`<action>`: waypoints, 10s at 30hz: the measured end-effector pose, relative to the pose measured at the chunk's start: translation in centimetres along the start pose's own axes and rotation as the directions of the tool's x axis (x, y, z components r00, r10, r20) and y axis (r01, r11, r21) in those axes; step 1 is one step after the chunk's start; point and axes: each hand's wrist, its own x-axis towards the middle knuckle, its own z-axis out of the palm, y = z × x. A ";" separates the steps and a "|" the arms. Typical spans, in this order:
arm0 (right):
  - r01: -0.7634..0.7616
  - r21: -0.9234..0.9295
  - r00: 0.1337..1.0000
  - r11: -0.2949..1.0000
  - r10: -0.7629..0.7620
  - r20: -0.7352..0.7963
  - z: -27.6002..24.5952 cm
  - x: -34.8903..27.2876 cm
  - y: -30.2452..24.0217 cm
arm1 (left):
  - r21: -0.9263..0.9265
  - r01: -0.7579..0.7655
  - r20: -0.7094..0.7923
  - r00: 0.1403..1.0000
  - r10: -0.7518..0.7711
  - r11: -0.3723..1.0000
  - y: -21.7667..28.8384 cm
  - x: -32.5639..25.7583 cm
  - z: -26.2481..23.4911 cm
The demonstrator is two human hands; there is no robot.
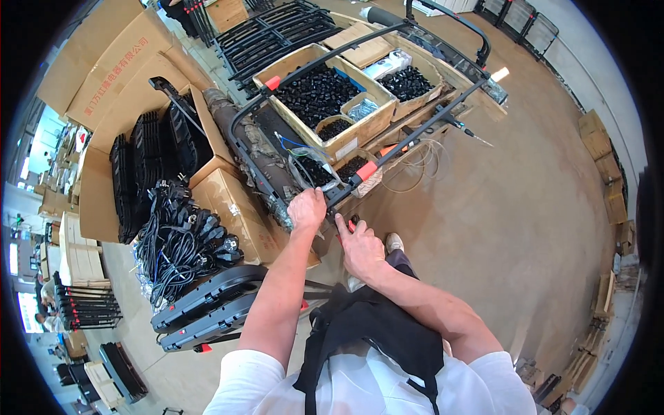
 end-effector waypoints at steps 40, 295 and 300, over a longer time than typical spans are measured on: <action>-0.511 0.761 0.788 -0.400 0.136 0.600 31.0 18.5 16.9 | -0.318 0.114 -0.096 0.984 -0.151 0.941 1.3 5.0 -4.1; 0.166 0.937 0.760 0.308 -0.646 0.078 -20.0 29.0 -2.6 | -0.700 -0.036 0.297 0.894 -0.337 -0.713 3.0 4.1 -4.0; 0.102 0.968 0.778 0.228 -0.625 0.065 -20.1 27.8 3.9 | -0.666 0.007 0.442 0.809 -0.387 -0.746 6.1 2.7 -3.3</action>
